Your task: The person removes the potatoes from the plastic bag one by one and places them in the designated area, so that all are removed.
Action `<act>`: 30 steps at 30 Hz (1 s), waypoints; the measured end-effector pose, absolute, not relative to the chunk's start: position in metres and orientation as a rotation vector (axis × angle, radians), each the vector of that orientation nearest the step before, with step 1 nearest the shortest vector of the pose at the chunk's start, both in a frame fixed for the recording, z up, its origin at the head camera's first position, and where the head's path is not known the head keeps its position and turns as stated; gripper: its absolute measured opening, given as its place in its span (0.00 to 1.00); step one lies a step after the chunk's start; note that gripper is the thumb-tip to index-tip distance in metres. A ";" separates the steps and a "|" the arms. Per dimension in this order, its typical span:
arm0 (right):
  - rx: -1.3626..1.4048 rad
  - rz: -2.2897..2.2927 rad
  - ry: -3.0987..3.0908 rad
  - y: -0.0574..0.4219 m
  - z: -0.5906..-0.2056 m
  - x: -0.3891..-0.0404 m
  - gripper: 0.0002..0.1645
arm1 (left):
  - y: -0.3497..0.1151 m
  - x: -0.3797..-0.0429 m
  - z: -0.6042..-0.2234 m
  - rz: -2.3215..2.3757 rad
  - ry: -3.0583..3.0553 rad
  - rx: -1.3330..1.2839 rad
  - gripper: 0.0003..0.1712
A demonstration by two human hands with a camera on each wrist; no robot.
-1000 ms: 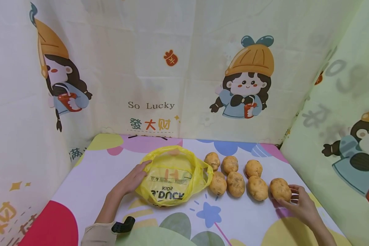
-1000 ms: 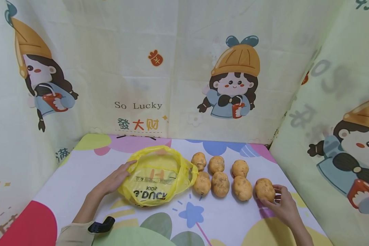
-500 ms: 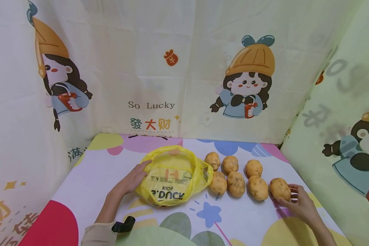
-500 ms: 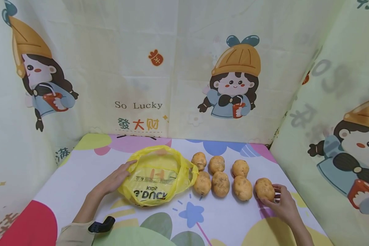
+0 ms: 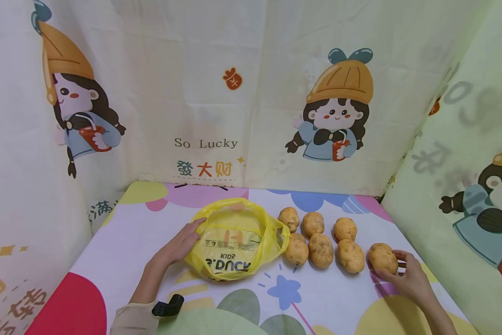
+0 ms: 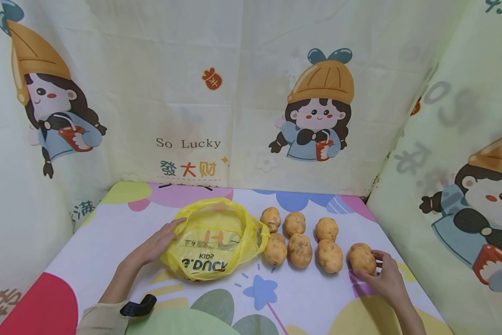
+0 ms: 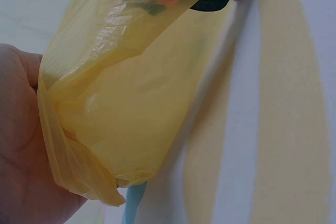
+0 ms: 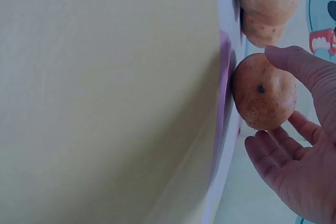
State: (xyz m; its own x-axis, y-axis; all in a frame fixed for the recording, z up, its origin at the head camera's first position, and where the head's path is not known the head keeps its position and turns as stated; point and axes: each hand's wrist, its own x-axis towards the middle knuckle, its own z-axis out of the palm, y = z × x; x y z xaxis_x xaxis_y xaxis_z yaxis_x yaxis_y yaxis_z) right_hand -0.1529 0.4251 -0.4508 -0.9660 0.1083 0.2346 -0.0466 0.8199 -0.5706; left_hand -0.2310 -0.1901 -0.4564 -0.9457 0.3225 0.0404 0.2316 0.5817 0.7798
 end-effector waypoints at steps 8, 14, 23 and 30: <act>-0.064 0.838 -2.692 0.423 -0.451 -0.151 0.48 | -0.189 -0.231 -0.456 1.304 2.695 0.481 0.35; -0.107 0.795 -2.632 0.420 -0.452 -0.150 0.47 | -0.189 -0.231 -0.457 1.299 2.698 0.483 0.35; -0.158 0.747 -2.458 0.394 -0.448 -0.150 0.40 | -0.191 -0.229 -0.455 1.302 2.698 0.467 0.35; -0.167 0.830 -2.388 0.359 -0.439 -0.146 0.35 | -0.195 -0.228 -0.457 1.304 2.723 0.476 0.36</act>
State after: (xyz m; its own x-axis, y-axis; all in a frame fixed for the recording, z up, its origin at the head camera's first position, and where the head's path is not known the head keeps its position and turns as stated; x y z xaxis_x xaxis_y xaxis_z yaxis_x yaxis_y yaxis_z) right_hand -0.1458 0.3590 -0.4391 -0.8131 0.3001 0.4989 -0.0741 0.7966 -0.6000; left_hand -0.2278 -0.1947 -0.4567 -0.9479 0.3133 0.0573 0.2411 0.5883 0.7719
